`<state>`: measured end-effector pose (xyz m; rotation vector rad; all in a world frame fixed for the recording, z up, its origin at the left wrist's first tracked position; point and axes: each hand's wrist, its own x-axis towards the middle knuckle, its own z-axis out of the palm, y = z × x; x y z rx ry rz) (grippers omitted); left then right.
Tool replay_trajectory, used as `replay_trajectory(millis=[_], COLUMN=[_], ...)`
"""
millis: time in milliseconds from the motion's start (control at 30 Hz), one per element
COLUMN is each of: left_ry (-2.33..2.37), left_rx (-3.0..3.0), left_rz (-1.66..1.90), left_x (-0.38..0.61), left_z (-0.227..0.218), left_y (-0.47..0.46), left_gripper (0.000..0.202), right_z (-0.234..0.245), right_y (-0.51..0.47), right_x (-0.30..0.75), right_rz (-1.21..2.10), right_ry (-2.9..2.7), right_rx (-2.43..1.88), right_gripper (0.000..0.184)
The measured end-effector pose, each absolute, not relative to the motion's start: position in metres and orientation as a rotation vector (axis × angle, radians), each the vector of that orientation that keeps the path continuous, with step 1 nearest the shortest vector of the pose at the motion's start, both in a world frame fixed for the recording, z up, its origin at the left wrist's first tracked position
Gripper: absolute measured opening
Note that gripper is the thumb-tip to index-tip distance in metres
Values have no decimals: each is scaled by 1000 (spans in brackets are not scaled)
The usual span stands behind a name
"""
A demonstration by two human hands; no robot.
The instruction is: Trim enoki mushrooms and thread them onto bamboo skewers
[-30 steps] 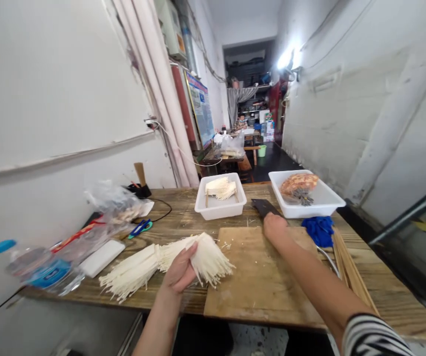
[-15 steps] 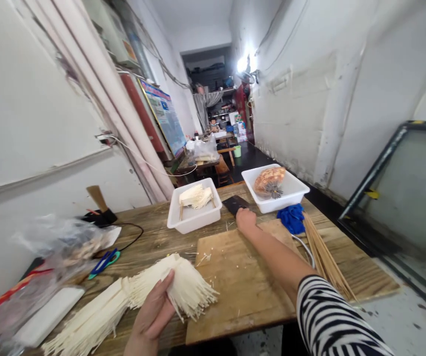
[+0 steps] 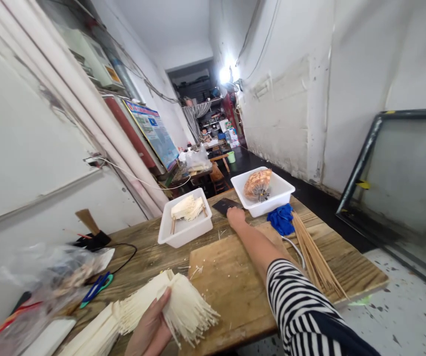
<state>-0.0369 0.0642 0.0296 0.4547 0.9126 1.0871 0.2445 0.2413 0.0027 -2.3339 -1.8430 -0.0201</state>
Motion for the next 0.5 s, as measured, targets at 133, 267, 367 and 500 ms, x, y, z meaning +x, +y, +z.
replay_trajectory(millis=[133, 267, 367, 500], left_ry=[855, 846, 809, 760], left_rx=[473, 451, 452, 450], left_rz=[1085, 1124, 1126, 1112], left_x=[-33, -26, -23, -22], left_z=[32, 34, 34, 32], left_y=[61, 63, 68, 74], left_gripper=[35, 29, 22, 22], right_z=[5, 9, 17, 31], right_y=[241, 238, 221, 153], right_x=[255, 257, 256, 289], right_rz=[-4, -16, -34, -52], right_ry=[-1869, -1911, -1938, -1963], right_rx=[-2313, -2284, -2253, -2197], right_gripper=[34, 34, 32, 27])
